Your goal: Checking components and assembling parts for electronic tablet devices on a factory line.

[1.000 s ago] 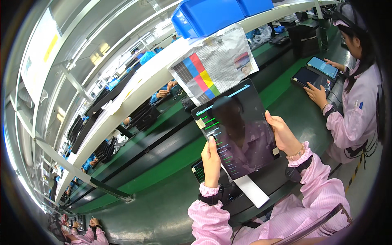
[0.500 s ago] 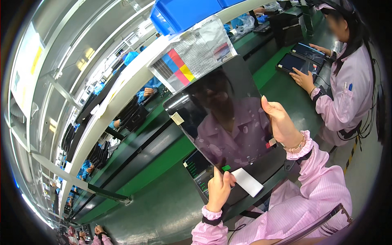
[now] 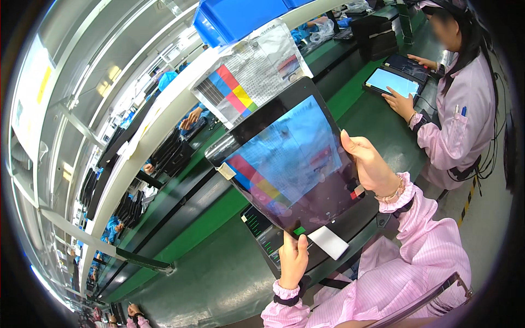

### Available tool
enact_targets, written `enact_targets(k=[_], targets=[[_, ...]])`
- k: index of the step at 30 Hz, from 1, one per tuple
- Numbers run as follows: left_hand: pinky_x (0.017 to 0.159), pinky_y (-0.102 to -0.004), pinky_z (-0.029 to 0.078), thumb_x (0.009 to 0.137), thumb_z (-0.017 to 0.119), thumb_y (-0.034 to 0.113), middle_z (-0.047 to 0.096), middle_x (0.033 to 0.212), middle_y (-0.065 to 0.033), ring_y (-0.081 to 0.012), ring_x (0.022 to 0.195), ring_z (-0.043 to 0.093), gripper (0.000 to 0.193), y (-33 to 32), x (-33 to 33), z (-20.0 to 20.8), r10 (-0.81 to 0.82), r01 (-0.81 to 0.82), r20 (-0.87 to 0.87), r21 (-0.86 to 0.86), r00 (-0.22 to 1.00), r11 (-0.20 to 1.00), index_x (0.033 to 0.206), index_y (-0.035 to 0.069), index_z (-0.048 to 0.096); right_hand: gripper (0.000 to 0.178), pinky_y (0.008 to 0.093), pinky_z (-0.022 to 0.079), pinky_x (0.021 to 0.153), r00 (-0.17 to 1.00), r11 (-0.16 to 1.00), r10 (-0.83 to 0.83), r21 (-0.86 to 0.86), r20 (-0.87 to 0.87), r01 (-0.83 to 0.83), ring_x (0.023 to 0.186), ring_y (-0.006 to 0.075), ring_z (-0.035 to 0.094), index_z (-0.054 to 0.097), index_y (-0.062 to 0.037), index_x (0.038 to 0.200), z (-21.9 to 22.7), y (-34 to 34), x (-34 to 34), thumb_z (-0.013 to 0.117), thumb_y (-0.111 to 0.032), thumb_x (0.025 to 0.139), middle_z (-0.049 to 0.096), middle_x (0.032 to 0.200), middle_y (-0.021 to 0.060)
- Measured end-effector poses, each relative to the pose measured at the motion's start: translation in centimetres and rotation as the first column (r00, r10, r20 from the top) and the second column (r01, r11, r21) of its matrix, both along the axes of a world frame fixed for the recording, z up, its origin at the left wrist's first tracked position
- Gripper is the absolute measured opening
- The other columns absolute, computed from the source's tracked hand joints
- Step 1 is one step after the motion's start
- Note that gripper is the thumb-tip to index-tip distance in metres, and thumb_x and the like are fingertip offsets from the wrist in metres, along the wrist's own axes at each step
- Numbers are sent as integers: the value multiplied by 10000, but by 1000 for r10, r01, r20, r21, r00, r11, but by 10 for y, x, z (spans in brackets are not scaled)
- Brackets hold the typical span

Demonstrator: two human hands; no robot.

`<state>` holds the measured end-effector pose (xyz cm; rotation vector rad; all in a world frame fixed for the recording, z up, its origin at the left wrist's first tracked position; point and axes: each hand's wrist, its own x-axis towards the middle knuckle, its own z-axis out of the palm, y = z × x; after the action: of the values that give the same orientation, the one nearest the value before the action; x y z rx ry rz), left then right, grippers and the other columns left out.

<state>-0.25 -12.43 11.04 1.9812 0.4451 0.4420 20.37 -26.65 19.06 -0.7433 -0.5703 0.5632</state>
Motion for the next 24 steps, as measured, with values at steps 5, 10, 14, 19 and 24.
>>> enact_targets(k=[5,10,14,19,24], targets=[[560,-294,448,941,492,211,582,723,-110,-187,572,547,451,2,1,-6,7,-11,71,60,997,998,1329,3,390,401,249,471,759,999,1000,28,8,-16,-28,817,98,596,621,27,984,5,2,-2,451,-337,978,653,947,60],[565,-299,451,928,515,195,594,716,-112,-196,579,565,449,2,2,-3,38,-40,40,45,998,998,1322,11,400,415,252,471,782,999,999,32,12,39,-33,837,105,603,617,32,1006,3,4,2,441,-343,980,654,970,69],[565,-305,454,914,537,177,596,692,-116,-205,586,579,451,3,3,-5,35,-38,45,85,998,996,1311,10,404,422,258,470,807,998,999,49,19,34,-49,868,113,609,615,32,1020,-1,6,7,431,-346,982,654,985,72],[486,-243,414,965,461,263,499,610,-17,-90,520,487,468,6,5,-12,15,-29,101,131,995,991,1335,-5,359,420,260,472,818,998,998,60,32,27,-60,883,119,614,612,33,1036,2,8,6,428,-341,983,656,1002,78],[483,-242,409,971,447,200,490,607,-15,-87,510,466,414,7,6,-12,17,-26,90,101,996,995,1321,-7,370,421,262,476,815,995,998,55,30,79,-58,881,122,618,612,34,1040,0,8,8,431,-342,982,658,1003,84]])
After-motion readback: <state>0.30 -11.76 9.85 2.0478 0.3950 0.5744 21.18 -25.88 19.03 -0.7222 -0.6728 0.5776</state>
